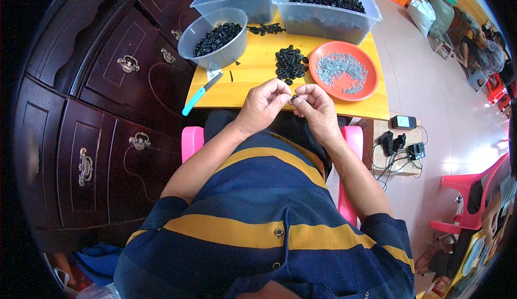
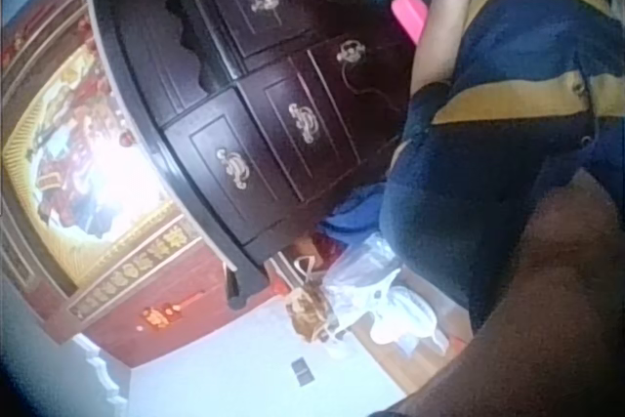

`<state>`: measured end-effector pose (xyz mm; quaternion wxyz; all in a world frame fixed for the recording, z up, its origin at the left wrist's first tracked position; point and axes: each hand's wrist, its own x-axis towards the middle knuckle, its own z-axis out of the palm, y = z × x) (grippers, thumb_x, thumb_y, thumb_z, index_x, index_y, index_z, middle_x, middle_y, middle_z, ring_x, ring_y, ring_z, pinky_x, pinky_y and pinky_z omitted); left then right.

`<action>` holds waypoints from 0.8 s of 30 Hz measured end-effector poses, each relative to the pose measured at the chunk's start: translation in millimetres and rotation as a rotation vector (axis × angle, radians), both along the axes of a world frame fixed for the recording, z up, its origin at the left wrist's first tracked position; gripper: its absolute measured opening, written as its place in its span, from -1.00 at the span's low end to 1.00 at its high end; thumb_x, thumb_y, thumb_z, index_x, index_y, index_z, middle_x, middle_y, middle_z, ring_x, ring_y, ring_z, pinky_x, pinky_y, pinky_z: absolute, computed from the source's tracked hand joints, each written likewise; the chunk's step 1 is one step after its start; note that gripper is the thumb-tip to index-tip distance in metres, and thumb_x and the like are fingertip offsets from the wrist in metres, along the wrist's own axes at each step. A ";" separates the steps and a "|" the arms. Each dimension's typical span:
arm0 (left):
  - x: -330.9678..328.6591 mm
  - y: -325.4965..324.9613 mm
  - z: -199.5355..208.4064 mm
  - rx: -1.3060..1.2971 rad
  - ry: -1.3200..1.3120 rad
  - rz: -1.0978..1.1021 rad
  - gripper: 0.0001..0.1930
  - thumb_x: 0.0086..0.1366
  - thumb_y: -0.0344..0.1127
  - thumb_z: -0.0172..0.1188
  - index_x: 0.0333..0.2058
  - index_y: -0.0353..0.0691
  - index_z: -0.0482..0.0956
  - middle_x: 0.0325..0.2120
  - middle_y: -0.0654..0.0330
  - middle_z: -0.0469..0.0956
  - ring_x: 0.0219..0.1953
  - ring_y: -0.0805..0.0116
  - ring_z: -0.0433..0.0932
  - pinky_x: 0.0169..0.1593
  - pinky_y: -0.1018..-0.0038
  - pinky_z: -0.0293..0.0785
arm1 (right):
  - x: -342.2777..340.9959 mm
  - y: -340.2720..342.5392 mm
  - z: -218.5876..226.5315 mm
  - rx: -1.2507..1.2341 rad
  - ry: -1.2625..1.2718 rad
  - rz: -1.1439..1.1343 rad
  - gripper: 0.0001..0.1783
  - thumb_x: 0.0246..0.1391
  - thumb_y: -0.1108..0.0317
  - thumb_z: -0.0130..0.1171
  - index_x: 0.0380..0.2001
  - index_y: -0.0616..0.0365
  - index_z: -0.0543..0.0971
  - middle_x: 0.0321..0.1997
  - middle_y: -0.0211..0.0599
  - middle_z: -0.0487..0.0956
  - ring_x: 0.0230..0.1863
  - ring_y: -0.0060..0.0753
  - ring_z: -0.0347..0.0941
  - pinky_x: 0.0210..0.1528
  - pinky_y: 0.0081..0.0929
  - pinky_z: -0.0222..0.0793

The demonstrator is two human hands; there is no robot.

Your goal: Assembling small black plastic components by inserting small silver metal pins into them.

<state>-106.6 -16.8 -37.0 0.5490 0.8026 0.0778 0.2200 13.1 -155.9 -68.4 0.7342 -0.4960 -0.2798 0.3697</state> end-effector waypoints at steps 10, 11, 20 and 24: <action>1.2 -0.1 -5.2 -0.015 -0.012 0.006 -0.95 0.38 -0.49 0.12 -0.21 -0.30 0.48 -0.35 0.36 0.49 -0.31 0.65 0.47 -0.22 0.66 0.46 | 1.3 0.3 -1.7 -0.006 -0.040 0.010 -0.81 0.24 0.50 0.19 -0.11 0.17 0.45 -0.35 -0.49 0.55 -0.37 -0.67 0.47 -0.28 -0.69 0.41; 1.2 -0.1 -5.3 -0.021 -0.011 0.007 -0.95 0.38 -0.50 0.12 -0.21 -0.30 0.48 -0.36 0.37 0.49 -0.32 0.66 0.46 -0.22 0.67 0.45 | 1.2 0.4 -1.5 -0.007 -0.040 0.010 -0.81 0.24 0.50 0.19 -0.11 0.17 0.45 -0.35 -0.49 0.55 -0.37 -0.67 0.47 -0.28 -0.69 0.41; 1.3 -0.4 -5.9 0.019 0.032 0.029 -0.96 0.36 -0.51 0.13 -0.24 -0.31 0.50 -0.37 0.36 0.49 -0.33 0.66 0.47 -0.23 0.65 0.47 | 2.7 0.5 -5.1 -0.005 -0.069 0.021 -0.79 0.21 0.49 0.22 -0.14 0.19 0.43 -0.34 -0.46 0.55 -0.30 -0.68 0.49 -0.26 -0.66 0.48; 1.5 -1.7 -4.0 0.059 0.036 0.035 -0.97 0.35 -0.50 0.14 -0.26 -0.31 0.51 -0.39 0.37 0.49 -0.35 0.67 0.47 -0.25 0.65 0.47 | 2.1 1.0 -6.8 -0.011 -0.088 0.005 -0.80 0.20 0.51 0.23 -0.16 0.18 0.43 -0.36 -0.46 0.55 -0.34 -0.69 0.49 -0.28 -0.68 0.47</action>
